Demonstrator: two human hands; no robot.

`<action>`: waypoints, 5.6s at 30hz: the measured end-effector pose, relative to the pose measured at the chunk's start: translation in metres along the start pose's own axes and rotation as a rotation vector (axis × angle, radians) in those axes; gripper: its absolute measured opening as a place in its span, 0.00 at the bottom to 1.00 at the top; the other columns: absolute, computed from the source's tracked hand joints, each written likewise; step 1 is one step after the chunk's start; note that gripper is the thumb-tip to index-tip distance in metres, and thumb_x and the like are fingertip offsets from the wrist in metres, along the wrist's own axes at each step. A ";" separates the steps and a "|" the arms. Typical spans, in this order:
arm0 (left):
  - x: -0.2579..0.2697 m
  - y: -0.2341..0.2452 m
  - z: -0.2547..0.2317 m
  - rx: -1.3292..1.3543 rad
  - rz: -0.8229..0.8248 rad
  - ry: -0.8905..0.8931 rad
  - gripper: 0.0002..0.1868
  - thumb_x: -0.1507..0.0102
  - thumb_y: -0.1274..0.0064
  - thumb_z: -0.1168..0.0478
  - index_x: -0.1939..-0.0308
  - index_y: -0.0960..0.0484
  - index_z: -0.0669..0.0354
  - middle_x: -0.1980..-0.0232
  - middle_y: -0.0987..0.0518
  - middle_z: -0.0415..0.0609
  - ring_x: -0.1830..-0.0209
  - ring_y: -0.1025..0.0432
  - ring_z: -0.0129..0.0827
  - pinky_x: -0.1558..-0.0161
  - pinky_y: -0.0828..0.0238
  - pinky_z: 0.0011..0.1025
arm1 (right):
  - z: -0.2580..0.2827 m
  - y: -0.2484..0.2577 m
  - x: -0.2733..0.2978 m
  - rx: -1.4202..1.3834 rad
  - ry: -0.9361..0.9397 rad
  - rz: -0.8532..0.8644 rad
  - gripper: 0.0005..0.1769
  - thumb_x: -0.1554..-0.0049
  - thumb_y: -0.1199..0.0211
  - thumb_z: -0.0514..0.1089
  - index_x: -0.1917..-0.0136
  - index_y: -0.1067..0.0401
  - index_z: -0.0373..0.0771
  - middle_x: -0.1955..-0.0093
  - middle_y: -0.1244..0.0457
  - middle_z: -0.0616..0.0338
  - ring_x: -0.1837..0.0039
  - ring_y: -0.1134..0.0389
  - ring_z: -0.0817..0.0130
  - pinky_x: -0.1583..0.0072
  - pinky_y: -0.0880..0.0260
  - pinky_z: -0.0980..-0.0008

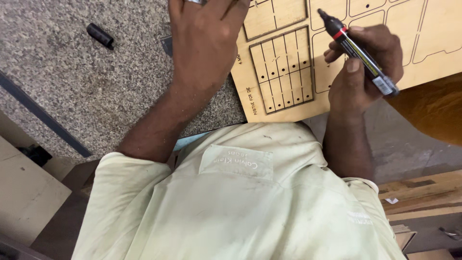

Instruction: The person uses a black marker and a small metal guide to draw straight lines and dots on a pre-cut wooden board. They repeatedly reposition the guide and mark multiple sections of the board.

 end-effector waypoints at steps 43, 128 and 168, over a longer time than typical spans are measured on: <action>-0.009 -0.002 -0.010 -0.113 0.202 0.040 0.12 0.28 0.46 0.70 0.42 0.13 0.60 0.35 0.22 0.44 0.36 0.35 0.39 0.28 0.45 0.48 | -0.002 -0.065 -0.077 0.327 0.267 0.517 0.10 0.37 0.32 0.38 0.44 0.27 0.33 0.51 0.32 0.52 0.52 0.29 0.62 0.50 0.29 0.68; -0.001 -0.008 0.000 0.002 0.167 0.089 0.18 0.33 0.47 0.72 0.39 0.18 0.64 0.33 0.26 0.50 0.29 0.36 0.43 0.23 0.50 0.55 | -0.006 -0.075 -0.071 0.433 0.438 0.557 0.08 0.37 0.34 0.37 0.45 0.25 0.32 0.55 0.32 0.53 0.57 0.31 0.66 0.54 0.35 0.69; -0.015 0.000 -0.005 -0.023 0.203 0.129 0.20 0.37 0.48 0.69 0.41 0.15 0.58 0.37 0.22 0.46 0.36 0.32 0.41 0.27 0.47 0.55 | 0.011 -0.081 -0.079 0.439 0.252 0.518 0.10 0.42 0.31 0.40 0.48 0.25 0.34 0.57 0.32 0.53 0.56 0.32 0.65 0.54 0.32 0.66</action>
Point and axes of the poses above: each hand's wrist, its own x-axis away from the middle knuckle, its own y-axis out of the back of the hand, z = x × y, the point moved 8 cm from there along -x, towards the middle knuckle
